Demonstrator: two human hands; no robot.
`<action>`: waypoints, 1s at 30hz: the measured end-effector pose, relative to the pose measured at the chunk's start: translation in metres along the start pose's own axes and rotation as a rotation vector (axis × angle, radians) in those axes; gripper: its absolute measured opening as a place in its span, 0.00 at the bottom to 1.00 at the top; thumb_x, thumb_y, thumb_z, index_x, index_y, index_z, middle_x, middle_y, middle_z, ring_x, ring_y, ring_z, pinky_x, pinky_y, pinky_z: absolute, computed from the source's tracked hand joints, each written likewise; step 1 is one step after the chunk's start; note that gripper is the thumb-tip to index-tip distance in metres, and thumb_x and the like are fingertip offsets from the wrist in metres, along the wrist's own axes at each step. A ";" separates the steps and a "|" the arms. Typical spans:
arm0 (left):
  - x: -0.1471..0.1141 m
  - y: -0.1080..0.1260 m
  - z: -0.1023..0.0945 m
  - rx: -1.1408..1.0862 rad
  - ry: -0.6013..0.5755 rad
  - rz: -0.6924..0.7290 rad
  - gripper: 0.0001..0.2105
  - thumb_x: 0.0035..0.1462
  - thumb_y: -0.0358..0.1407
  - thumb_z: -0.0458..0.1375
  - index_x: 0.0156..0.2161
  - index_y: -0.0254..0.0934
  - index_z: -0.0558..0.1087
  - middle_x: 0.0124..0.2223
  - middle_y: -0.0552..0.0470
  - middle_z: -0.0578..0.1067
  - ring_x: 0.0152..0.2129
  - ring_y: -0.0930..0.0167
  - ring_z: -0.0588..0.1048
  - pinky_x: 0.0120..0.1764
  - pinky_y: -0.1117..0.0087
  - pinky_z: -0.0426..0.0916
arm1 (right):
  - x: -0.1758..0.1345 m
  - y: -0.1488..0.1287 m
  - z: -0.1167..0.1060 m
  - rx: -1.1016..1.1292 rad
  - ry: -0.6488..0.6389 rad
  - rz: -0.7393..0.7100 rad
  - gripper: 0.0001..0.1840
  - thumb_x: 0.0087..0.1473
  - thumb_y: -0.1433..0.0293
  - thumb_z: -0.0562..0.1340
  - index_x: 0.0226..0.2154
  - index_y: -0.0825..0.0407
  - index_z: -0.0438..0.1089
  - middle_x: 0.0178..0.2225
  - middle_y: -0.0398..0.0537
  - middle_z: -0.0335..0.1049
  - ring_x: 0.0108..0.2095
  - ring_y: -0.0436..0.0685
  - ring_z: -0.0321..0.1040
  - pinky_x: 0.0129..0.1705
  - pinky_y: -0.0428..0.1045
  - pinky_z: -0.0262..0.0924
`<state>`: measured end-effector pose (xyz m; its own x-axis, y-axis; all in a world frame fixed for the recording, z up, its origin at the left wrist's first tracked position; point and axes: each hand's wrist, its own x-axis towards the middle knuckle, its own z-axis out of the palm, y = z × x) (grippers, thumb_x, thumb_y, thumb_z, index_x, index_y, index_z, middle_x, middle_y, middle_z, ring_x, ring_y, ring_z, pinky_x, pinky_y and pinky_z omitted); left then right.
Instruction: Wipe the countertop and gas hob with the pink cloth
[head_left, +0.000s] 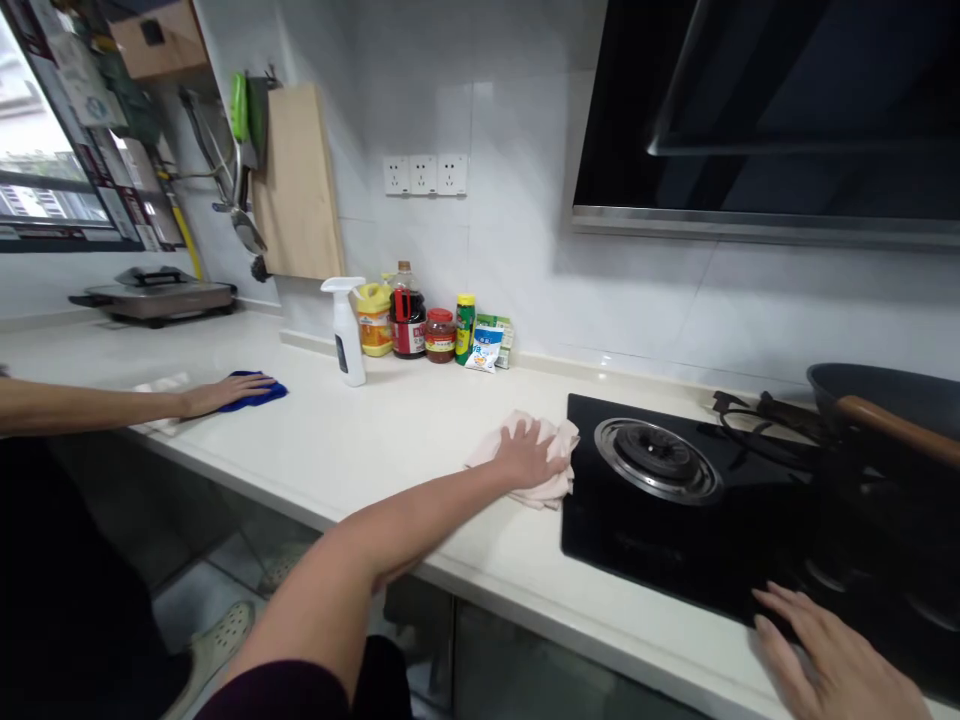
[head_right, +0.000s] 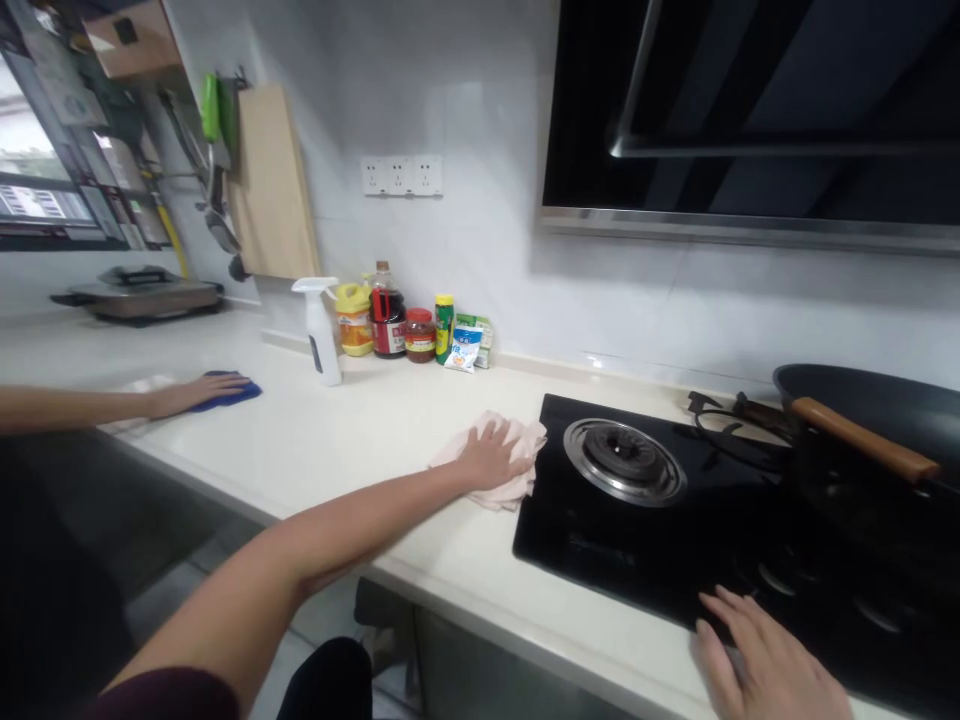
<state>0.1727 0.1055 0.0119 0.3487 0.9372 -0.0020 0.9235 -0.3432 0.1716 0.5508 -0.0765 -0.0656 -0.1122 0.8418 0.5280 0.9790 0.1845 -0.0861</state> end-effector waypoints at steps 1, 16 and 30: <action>-0.018 0.003 0.001 -0.001 -0.012 0.019 0.41 0.62 0.64 0.34 0.73 0.44 0.51 0.76 0.45 0.41 0.72 0.48 0.38 0.67 0.37 0.39 | -0.001 -0.004 -0.002 0.001 0.001 0.008 0.30 0.62 0.52 0.50 0.50 0.53 0.76 0.55 0.55 0.74 0.56 0.69 0.70 0.58 0.65 0.64; -0.163 -0.012 -0.016 -0.042 -0.065 0.192 0.37 0.62 0.66 0.40 0.71 0.54 0.55 0.76 0.51 0.42 0.73 0.55 0.40 0.68 0.42 0.41 | -0.009 0.003 0.017 0.048 0.028 0.075 0.32 0.62 0.49 0.49 0.52 0.50 0.76 0.58 0.53 0.72 0.61 0.69 0.65 0.62 0.68 0.60; -0.139 -0.055 -0.022 0.033 0.022 -0.031 0.36 0.62 0.65 0.42 0.69 0.55 0.58 0.76 0.51 0.47 0.72 0.57 0.44 0.67 0.44 0.46 | -0.008 0.002 0.014 0.080 -0.009 0.070 0.30 0.62 0.51 0.49 0.54 0.49 0.74 0.59 0.51 0.71 0.62 0.68 0.64 0.64 0.66 0.58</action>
<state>0.0704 -0.0045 0.0241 0.3162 0.9486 0.0148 0.9388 -0.3151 0.1394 0.5518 -0.0761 -0.0818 -0.0455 0.8586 0.5106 0.9679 0.1643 -0.1900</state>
